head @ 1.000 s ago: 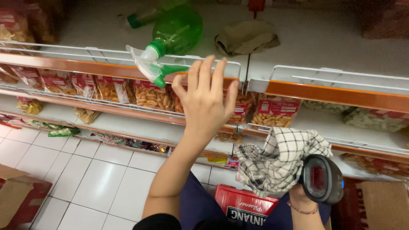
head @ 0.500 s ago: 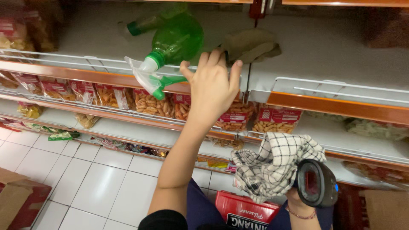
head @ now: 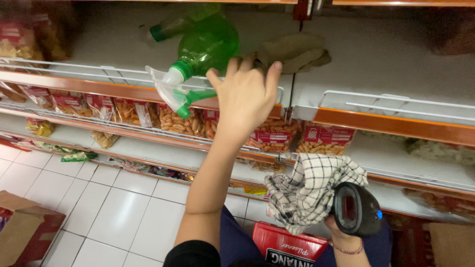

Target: The person handles snack packages on a shelf, uses a handheld scanner to scan an item, wipes the scanner with a cloth, and then cleans the shelf using a spray bottle and the cloth.

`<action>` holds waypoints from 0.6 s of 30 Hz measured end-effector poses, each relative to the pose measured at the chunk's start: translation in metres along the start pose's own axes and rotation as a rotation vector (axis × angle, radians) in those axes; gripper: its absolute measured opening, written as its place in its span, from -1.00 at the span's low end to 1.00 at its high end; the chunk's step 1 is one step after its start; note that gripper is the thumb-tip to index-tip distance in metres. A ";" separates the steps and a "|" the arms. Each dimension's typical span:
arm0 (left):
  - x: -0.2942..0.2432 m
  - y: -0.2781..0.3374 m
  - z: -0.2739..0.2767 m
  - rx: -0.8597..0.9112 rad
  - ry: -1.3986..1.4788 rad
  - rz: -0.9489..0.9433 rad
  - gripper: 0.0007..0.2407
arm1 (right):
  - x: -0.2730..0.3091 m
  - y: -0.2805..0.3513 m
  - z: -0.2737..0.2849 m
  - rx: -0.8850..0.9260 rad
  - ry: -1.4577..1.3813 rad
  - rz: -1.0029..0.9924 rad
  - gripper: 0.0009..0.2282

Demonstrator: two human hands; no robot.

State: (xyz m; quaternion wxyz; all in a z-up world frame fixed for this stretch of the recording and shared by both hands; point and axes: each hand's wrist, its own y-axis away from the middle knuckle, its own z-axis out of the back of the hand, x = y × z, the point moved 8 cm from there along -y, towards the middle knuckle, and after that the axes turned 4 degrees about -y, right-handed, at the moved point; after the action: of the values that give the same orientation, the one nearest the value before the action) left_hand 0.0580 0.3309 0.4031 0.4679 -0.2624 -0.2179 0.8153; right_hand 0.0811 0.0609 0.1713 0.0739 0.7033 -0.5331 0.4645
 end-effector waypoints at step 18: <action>-0.038 0.127 0.050 -0.474 0.770 -0.811 -0.78 | -0.011 -0.015 -0.005 0.040 -0.058 -0.030 -0.63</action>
State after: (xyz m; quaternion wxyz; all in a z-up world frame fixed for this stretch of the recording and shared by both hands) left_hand -0.0398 0.2325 0.3735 0.7154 -0.5314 -0.2911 0.3478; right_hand 0.0908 0.0779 0.1722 0.0512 0.7257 -0.5151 0.4532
